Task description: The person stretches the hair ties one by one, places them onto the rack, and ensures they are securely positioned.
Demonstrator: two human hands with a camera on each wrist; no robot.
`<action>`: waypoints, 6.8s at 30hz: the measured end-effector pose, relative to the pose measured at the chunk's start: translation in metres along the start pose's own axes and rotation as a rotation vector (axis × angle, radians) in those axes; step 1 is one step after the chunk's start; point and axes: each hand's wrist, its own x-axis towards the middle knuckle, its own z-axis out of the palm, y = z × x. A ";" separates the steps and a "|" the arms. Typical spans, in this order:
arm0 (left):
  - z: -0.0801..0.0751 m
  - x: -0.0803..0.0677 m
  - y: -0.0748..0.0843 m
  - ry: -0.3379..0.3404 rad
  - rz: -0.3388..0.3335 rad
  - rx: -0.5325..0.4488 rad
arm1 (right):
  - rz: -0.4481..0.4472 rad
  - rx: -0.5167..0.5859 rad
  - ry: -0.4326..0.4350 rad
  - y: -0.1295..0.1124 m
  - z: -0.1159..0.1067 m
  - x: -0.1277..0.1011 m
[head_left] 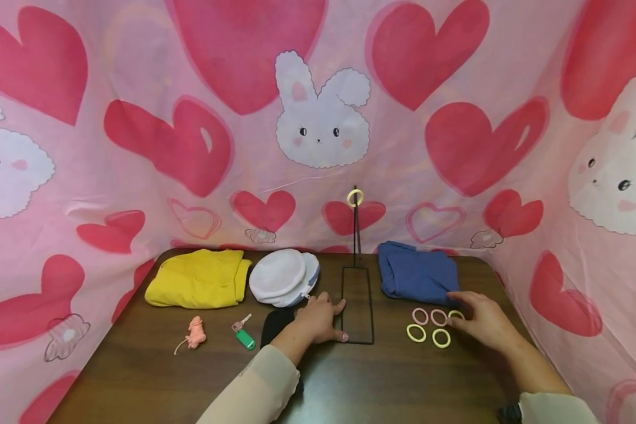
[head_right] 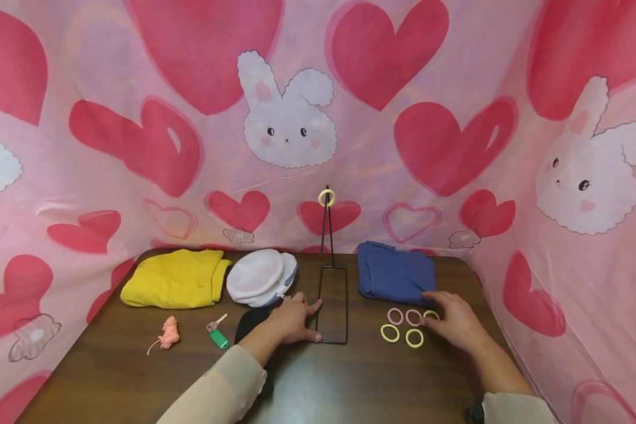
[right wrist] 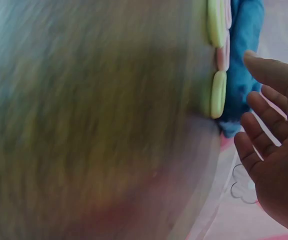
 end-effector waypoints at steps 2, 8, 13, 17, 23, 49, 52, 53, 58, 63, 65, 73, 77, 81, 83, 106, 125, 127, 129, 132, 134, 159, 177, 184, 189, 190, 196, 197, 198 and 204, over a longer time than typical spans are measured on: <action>0.001 0.000 0.000 0.005 -0.001 0.003 | 0.032 0.007 -0.045 0.004 0.000 -0.002; 0.004 0.000 -0.001 0.010 0.000 0.011 | 0.084 -0.003 -0.113 0.012 0.001 -0.007; 0.004 -0.001 -0.001 0.008 -0.002 0.017 | 0.097 -0.011 -0.147 0.018 0.002 -0.007; 0.003 -0.001 -0.001 0.004 -0.005 0.012 | 0.120 -0.001 -0.176 0.019 0.001 -0.006; 0.003 -0.001 -0.001 0.000 -0.006 0.008 | 0.129 0.011 -0.193 0.019 0.003 -0.005; 0.001 -0.003 -0.001 0.010 0.013 0.008 | -0.218 0.023 0.172 -0.047 -0.010 0.013; 0.001 -0.004 0.000 0.009 0.013 0.012 | -0.247 0.027 0.193 -0.063 -0.014 0.018; 0.001 -0.003 -0.001 0.008 0.012 0.014 | -0.255 0.026 0.199 -0.068 -0.016 0.020; 0.001 -0.003 -0.001 -0.002 0.010 0.009 | -0.300 0.051 0.219 -0.094 -0.023 0.029; 0.000 -0.003 -0.001 -0.015 0.005 0.008 | -0.385 0.104 0.239 -0.117 -0.030 0.038; 0.000 -0.003 -0.001 -0.019 0.004 0.008 | -0.424 0.125 0.253 -0.126 -0.032 0.042; -0.001 -0.003 0.000 -0.026 0.006 0.004 | -0.515 0.164 0.289 -0.156 -0.044 0.056; 0.000 -0.003 -0.001 -0.020 0.007 -0.004 | -0.586 0.215 0.329 -0.173 -0.049 0.063; 0.001 -0.002 -0.002 -0.016 0.005 -0.011 | -0.629 0.266 0.351 -0.191 -0.054 0.068; 0.001 -0.002 -0.002 -0.019 0.001 -0.013 | -0.643 0.290 0.354 -0.200 -0.056 0.071; -0.003 -0.002 0.001 -0.020 0.001 0.020 | -0.643 0.226 0.411 -0.220 -0.057 0.097; -0.001 -0.001 -0.002 -0.033 0.000 0.025 | -0.459 0.241 0.461 -0.201 -0.027 0.150; 0.000 -0.001 -0.002 -0.034 0.003 0.024 | -0.440 0.248 0.475 -0.199 -0.023 0.155; 0.000 -0.001 -0.003 -0.032 0.007 0.022 | -0.420 0.262 0.489 -0.197 -0.019 0.160; 0.000 0.000 -0.003 -0.032 0.010 0.023 | -0.393 0.267 0.513 -0.196 -0.014 0.168; 0.001 0.000 -0.003 -0.033 0.009 0.026 | -0.378 0.273 0.524 -0.195 -0.011 0.175; 0.004 -0.002 -0.002 -0.014 0.018 0.023 | -0.276 0.399 0.500 -0.180 -0.002 0.178; 0.006 0.001 -0.003 -0.014 0.011 0.011 | -0.357 0.346 0.386 -0.155 -0.003 0.097; 0.006 0.000 -0.004 -0.019 0.013 0.012 | -0.338 0.270 0.349 -0.138 -0.003 0.070; 0.005 0.000 -0.003 -0.024 0.017 0.013 | -0.310 0.221 0.343 -0.123 0.000 0.053; 0.005 0.001 -0.004 -0.022 0.022 0.013 | -0.304 0.215 0.343 -0.119 0.001 0.049; 0.005 0.002 -0.005 -0.019 0.032 0.013 | -0.277 0.169 0.307 -0.100 0.006 0.033; 0.006 0.002 -0.006 -0.018 0.030 0.015 | -0.270 0.160 0.293 -0.096 0.008 0.031; 0.006 0.002 -0.006 -0.018 0.028 0.014 | -0.261 0.155 0.277 -0.092 0.009 0.030; 0.007 0.001 -0.006 -0.017 0.024 0.001 | -0.195 0.143 0.183 -0.066 0.017 0.022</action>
